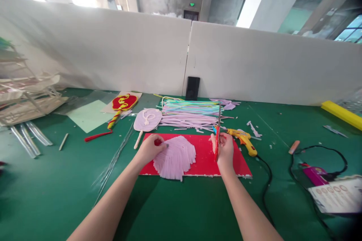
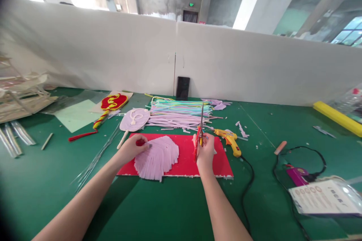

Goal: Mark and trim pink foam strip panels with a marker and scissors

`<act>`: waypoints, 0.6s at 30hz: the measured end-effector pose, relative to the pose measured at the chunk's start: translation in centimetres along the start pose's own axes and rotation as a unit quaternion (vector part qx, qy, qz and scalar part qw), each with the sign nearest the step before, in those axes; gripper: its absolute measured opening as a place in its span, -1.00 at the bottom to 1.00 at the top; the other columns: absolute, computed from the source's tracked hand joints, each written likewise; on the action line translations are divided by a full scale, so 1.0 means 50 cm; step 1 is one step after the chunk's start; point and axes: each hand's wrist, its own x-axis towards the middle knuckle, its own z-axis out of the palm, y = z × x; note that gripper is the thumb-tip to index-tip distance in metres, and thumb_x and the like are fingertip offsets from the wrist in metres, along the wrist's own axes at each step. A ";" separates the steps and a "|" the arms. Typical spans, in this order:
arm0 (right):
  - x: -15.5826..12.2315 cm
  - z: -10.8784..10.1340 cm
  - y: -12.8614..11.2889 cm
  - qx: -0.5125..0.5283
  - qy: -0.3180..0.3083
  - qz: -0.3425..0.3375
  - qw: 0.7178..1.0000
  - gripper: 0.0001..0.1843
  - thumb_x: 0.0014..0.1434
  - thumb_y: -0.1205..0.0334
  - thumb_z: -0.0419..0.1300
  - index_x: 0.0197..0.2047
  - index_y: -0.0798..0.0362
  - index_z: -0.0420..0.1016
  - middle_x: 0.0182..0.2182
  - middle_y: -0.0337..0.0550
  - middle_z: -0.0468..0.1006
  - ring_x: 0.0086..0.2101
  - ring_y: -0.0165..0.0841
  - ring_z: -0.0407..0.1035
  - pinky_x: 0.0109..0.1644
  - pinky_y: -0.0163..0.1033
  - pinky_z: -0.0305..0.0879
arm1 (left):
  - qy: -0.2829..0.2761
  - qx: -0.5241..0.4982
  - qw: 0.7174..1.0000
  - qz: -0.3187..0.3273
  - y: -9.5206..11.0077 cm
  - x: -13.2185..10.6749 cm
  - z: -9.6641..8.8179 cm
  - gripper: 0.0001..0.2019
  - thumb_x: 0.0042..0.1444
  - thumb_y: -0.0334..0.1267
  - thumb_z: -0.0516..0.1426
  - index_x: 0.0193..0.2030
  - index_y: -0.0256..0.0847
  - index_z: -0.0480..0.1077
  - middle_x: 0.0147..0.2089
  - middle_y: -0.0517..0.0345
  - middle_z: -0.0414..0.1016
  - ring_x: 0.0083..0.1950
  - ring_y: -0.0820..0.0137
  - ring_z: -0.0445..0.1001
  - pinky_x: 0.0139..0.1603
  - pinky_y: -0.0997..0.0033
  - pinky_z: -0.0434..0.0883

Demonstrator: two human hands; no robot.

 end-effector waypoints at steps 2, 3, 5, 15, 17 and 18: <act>-0.003 0.003 -0.009 0.004 -0.035 0.028 0.999 -0.48 -0.17 -0.04 0.41 -0.26 -0.01 0.25 -0.51 -0.27 0.53 -0.62 -0.41 0.34 -0.60 -0.33 0.21 | -0.016 -0.049 0.999 0.007 0.005 0.000 0.002 -0.75 -0.09 -0.05 0.18 -0.38 -0.18 0.35 -0.33 0.11 0.50 -0.26 0.26 0.47 -0.23 0.32 0.35; -0.005 0.005 -0.014 0.005 -0.052 0.042 0.998 -0.47 -0.18 -0.05 0.41 -0.27 0.00 0.25 -0.50 -0.26 0.54 -0.65 -0.44 0.31 -0.63 -0.34 0.17 | -0.026 -0.077 0.997 0.012 0.008 -0.001 0.003 -0.73 -0.07 -0.03 0.18 -0.36 -0.18 0.33 -0.34 0.13 0.50 -0.28 0.30 0.47 -0.25 0.35 0.35; -0.009 0.011 -0.024 0.008 -0.082 0.063 0.995 -0.45 -0.19 -0.08 0.41 -0.27 0.00 0.27 -0.49 -0.25 0.55 -0.69 -0.50 0.24 -0.66 -0.37 0.13 | -0.061 -0.158 0.985 0.018 0.015 -0.005 0.005 -0.70 -0.05 -0.02 0.21 -0.33 -0.18 0.31 -0.37 0.19 0.48 -0.31 0.37 0.46 -0.30 0.44 0.32; -0.057 0.028 -0.079 -0.002 -0.307 0.168 0.937 -0.52 -0.07 -0.16 0.33 -0.28 -0.02 0.26 -0.63 -0.43 0.40 -0.77 -0.53 0.13 -0.73 -0.39 0.04 | -0.172 -0.413 0.894 -0.029 0.014 -0.016 0.009 -0.66 -0.15 -0.20 0.41 -0.32 -0.23 0.38 -0.44 0.31 0.41 -0.41 0.55 0.36 -0.39 0.60 0.24; -0.061 0.034 -0.080 -0.019 -0.330 0.147 0.932 -0.49 -0.19 -0.04 0.44 -0.33 -0.01 0.26 -0.58 -0.41 0.44 -0.71 -0.54 0.18 -0.65 -0.40 0.11 | -0.175 -0.421 0.890 -0.032 0.016 -0.017 0.013 -0.67 -0.18 -0.22 0.42 -0.34 -0.24 0.40 -0.45 0.31 0.42 -0.42 0.56 0.37 -0.40 0.61 0.24; -0.061 0.037 -0.080 -0.025 -0.324 0.127 0.937 -0.47 -0.27 0.02 0.48 -0.36 -0.01 0.26 -0.58 -0.41 0.45 -0.67 -0.53 0.21 -0.61 -0.40 0.15 | -0.175 -0.428 0.886 -0.041 0.017 -0.017 0.014 -0.67 -0.19 -0.23 0.43 -0.34 -0.24 0.41 -0.45 0.31 0.42 -0.42 0.55 0.38 -0.40 0.61 0.25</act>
